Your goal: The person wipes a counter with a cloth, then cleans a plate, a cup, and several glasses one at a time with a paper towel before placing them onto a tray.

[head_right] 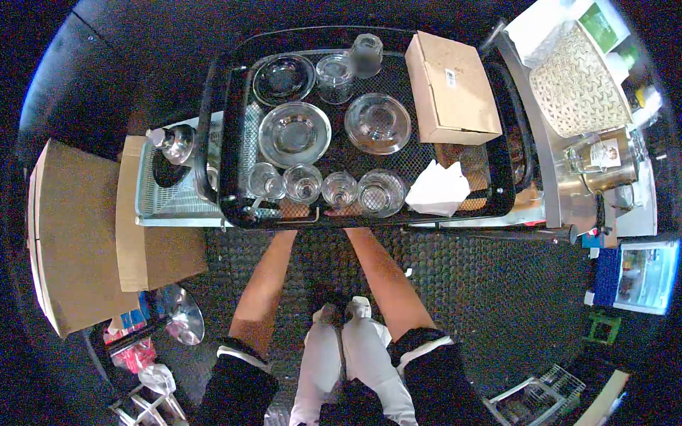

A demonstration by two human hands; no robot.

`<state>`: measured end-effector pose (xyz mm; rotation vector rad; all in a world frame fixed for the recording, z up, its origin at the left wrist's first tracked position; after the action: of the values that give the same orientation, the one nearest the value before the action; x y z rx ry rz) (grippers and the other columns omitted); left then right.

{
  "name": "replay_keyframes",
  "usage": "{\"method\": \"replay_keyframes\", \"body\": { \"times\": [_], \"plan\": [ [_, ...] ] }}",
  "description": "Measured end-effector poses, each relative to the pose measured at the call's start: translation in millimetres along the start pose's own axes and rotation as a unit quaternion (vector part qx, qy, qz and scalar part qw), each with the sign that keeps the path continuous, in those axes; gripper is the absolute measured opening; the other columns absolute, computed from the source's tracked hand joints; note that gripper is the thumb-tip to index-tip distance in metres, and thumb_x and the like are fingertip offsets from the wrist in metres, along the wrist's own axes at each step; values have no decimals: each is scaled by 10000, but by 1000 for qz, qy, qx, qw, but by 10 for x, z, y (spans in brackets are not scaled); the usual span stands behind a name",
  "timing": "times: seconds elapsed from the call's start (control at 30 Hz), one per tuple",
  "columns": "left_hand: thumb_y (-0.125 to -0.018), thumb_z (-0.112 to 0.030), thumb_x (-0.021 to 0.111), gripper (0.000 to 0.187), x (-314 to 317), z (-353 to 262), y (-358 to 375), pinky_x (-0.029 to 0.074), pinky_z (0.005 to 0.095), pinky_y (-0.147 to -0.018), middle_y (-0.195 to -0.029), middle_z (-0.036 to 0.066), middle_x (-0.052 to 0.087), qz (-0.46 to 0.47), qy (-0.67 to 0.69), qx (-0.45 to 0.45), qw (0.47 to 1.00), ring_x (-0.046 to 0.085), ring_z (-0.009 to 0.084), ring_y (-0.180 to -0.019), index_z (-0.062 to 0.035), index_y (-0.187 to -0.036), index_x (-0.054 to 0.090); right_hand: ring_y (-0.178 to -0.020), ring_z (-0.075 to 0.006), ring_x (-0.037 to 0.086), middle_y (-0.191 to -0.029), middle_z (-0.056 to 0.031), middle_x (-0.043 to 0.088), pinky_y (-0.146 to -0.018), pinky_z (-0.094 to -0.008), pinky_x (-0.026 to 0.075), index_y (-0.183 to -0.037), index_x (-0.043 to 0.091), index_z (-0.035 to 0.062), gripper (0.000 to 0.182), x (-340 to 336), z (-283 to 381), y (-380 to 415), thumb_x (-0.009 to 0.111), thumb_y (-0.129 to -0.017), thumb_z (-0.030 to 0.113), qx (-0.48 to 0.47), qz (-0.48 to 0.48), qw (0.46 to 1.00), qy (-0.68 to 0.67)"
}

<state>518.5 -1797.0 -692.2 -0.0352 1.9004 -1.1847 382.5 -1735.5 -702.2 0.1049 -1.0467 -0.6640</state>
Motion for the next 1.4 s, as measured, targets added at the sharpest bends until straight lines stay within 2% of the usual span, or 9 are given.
{"method": "replay_keyframes", "body": {
  "times": [0.1, 0.2, 0.23, 0.43, 0.53, 0.7, 1.17, 1.3, 1.4],
  "plan": [
    [-815, -274, 468, 482, 2, 75, -28, 229, 402, -1040, -1316, 91, 384, 511, 35, -212, 832, 318, 256, -1243, -65, -1244, 394, -1159, -277, 392, -1308, -111, 352, -907, -597, 340, -1238, 381, 123, 490, 77, 156, 301, 396, -863, 439, 19, -50, 998, 45],
    [-651, -242, 576, 504, -528, -247, -121, 337, 544, -868, -997, 300, 529, 186, -87, -90, 975, 464, 489, -975, 126, -987, 497, -1112, -279, 417, -1285, -116, 362, -859, -593, 375, -1224, 378, 117, 456, 152, 328, 629, 399, -866, 399, 78, -75, 991, 80],
    [-653, -179, 577, 527, -966, -330, -484, 328, 514, -893, -1038, 314, 503, 211, 176, -304, 912, 445, 479, -1008, 115, -1073, 456, -1065, -283, 444, -1256, -121, 378, -817, -582, 407, -1211, 376, 108, 429, 151, 362, 771, 404, -866, 362, 130, -90, 982, 104],
    [-678, -5, 527, 455, -1847, -770, -633, 393, 409, -832, -967, 271, 530, 279, 269, -505, 771, 521, 361, -978, 54, -1086, 335, -940, -344, 507, -1180, -171, 395, -743, -572, 476, -1233, 271, 128, 457, 598, 766, 1746, 414, -806, 46, 165, -164, 937, 260],
    [-692, -2, 527, 409, -2132, -919, -424, 415, 375, -772, -888, 221, 537, 266, 241, -433, 827, 544, 363, -894, 26, -1046, 322, -893, -317, 534, -1141, -201, 390, -722, -530, 522, -1312, 127, 131, 778, 644, 986, 2172, 452, -680, -187, 233, -151, 952, 128],
    [-743, 29, 515, 372, -2804, -1200, -334, 405, 291, -776, -899, 85, 536, 241, 437, -570, 653, 519, 153, -867, 5, -1077, 354, -918, -298, 530, -1170, -162, 379, -728, -524, 523, -1292, 123, 87, 742, 1064, 1312, 2900, 418, -675, -199, 182, -89, 938, 281],
    [-817, -225, 567, 418, -4123, -321, -667, 456, 308, -717, -1041, 34, 552, 171, 563, -665, 461, 540, 154, -930, -102, -1188, 420, -916, -281, 546, -1136, -140, 424, -681, -436, 558, -1274, 176, 119, 630, 2487, 852, 3319, 437, -768, -152, 190, 95, 891, 401],
    [-843, -241, 529, 402, -4319, 294, -935, 406, 300, -828, -1093, 76, 527, 210, 439, -582, 651, 509, 183, -976, -27, -1173, 446, -907, -267, 549, -1137, -161, 418, -682, -415, 559, -1289, 130, 117, 647, 2818, 419, 3214, 434, -779, -140, 187, 109, 874, 435],
    [-862, -280, 509, 427, -4574, 618, -1578, 368, 303, -880, -1113, 86, 518, 170, 411, -663, 602, 484, 200, -1014, -1, -1180, 449, -863, -255, 564, -1109, -160, 441, -650, -394, 564, -1263, 158, 101, 592, 3340, 234, 3151, 454, -793, -105, 155, 85, 879, 443]
  ]
}}
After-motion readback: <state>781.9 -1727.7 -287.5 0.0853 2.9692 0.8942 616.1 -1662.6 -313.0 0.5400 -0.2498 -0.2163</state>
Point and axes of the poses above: each hand's wrist, its own y-axis away from the middle knuckle, its own x-axis out of the palm, z = x × y, the point moved 4 cm from there along -y, towards the middle knuckle
